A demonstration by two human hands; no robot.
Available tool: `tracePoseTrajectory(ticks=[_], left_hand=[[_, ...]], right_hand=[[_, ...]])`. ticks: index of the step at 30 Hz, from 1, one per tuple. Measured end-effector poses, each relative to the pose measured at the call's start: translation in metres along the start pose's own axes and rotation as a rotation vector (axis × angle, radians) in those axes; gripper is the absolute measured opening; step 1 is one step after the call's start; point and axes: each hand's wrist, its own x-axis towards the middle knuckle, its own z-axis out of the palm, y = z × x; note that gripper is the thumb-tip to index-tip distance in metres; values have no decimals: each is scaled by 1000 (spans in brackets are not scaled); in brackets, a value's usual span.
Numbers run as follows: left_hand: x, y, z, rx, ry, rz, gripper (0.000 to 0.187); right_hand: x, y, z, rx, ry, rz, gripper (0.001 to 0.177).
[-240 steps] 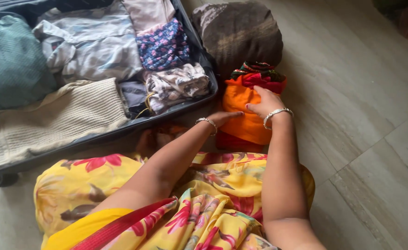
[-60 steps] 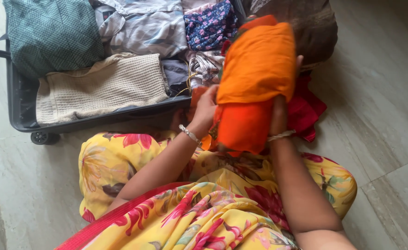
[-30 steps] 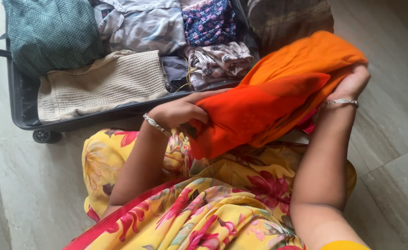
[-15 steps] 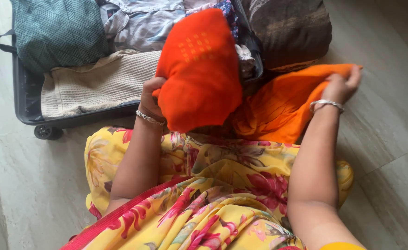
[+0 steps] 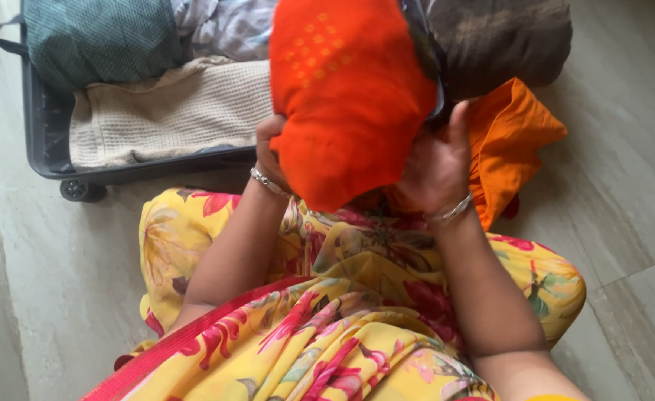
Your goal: Packing and organizing various clothes and a towel into a black suitcase.
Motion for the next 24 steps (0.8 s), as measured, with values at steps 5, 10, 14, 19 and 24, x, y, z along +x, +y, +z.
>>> tracePoseTrajectory(ticks=[5, 10, 14, 19, 24], left_hand=[[14, -7, -41, 80, 52, -200, 66], [17, -14, -2, 219, 168, -306, 64], [17, 1, -42, 448, 449, -450, 41], [19, 39, 4, 742, 574, -172, 22], [11, 86, 62, 599, 473, 32, 52]], right_hand=[[-2, -27, -5, -28, -316, -277, 70], [6, -6, -32, -10, -153, -228, 60], [22, 0, -50, 37, -115, -187, 54], [29, 7, -39, 69, 10, -217, 52], [72, 24, -23, 133, 115, -236, 50]])
